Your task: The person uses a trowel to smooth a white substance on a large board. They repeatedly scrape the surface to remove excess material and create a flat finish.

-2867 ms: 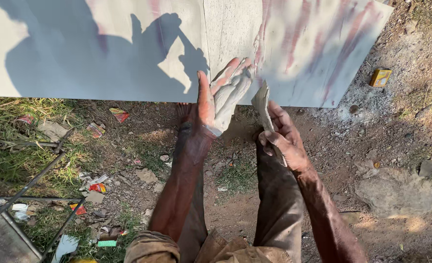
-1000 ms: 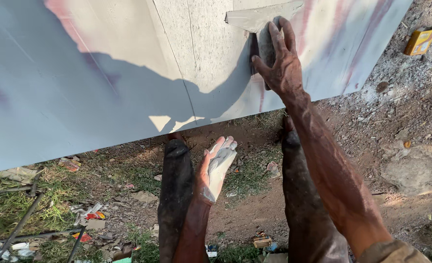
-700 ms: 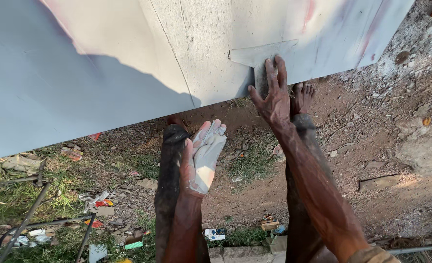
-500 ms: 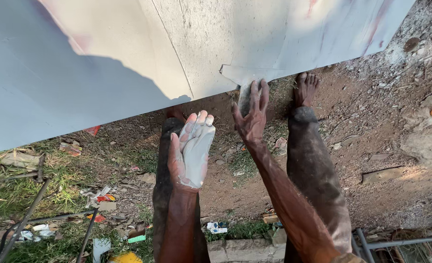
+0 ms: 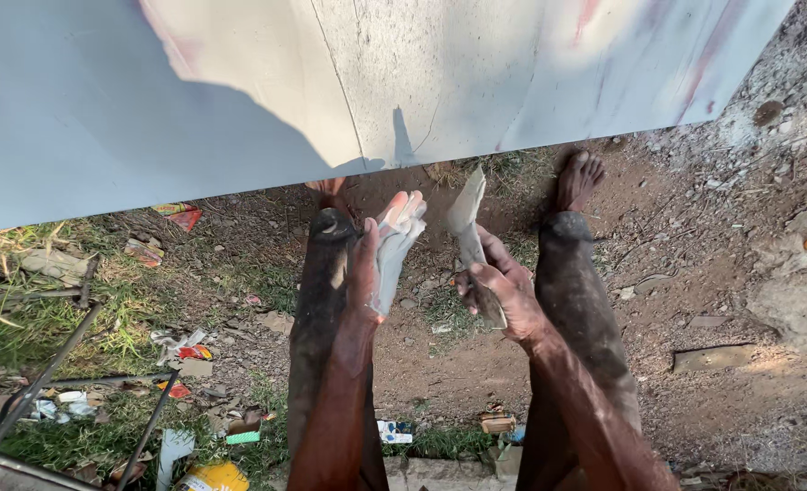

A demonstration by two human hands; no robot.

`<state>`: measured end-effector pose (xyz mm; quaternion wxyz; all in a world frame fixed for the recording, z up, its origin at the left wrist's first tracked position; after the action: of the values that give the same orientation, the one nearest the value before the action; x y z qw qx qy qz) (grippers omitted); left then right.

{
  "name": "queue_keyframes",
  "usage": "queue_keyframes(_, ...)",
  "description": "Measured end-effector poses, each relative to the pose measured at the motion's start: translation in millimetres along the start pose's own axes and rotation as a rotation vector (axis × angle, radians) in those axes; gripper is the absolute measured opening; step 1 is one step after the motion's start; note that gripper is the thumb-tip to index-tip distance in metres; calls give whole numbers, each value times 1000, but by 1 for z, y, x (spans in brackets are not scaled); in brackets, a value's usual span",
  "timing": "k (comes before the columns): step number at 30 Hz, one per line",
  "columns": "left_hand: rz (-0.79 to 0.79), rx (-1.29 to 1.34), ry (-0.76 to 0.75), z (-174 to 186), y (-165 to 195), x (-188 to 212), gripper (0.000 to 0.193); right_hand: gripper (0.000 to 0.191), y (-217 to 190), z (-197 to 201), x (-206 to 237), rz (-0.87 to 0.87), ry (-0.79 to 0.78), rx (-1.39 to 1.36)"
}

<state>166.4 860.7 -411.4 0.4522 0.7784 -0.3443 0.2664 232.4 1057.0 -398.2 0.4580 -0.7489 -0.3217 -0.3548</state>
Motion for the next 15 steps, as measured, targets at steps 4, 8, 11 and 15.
queue_keyframes(4, 142, -80, -194, -38, -26, -13, 109, 81, -36, 11, 30, -333, -77, -439)
queue_keyframes(8, 126, -29, -297, -52, -35, -13, 110, 72, -45, 14, 49, -680, -411, -648)
queue_keyframes(11, 298, -203, -373, -58, -47, 9, 103, 64, -57, 4, 79, -851, -617, -1316)
queue_keyframes(15, 533, -509, -462, -75, -55, 14, 96, 66, -95, -4, 86, -628, -793, -1515)
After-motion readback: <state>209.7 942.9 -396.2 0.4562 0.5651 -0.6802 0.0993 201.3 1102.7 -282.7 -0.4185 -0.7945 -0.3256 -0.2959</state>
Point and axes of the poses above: each hand's wrist, its own x-axis away from the middle knuckle, its own z-axis out of the back of the hand, y = z × x, the point moved 4 cm from there along -x, towards the middle knuckle, and after that the axes turned 7 degrees about -x, right-handed, at the moved point
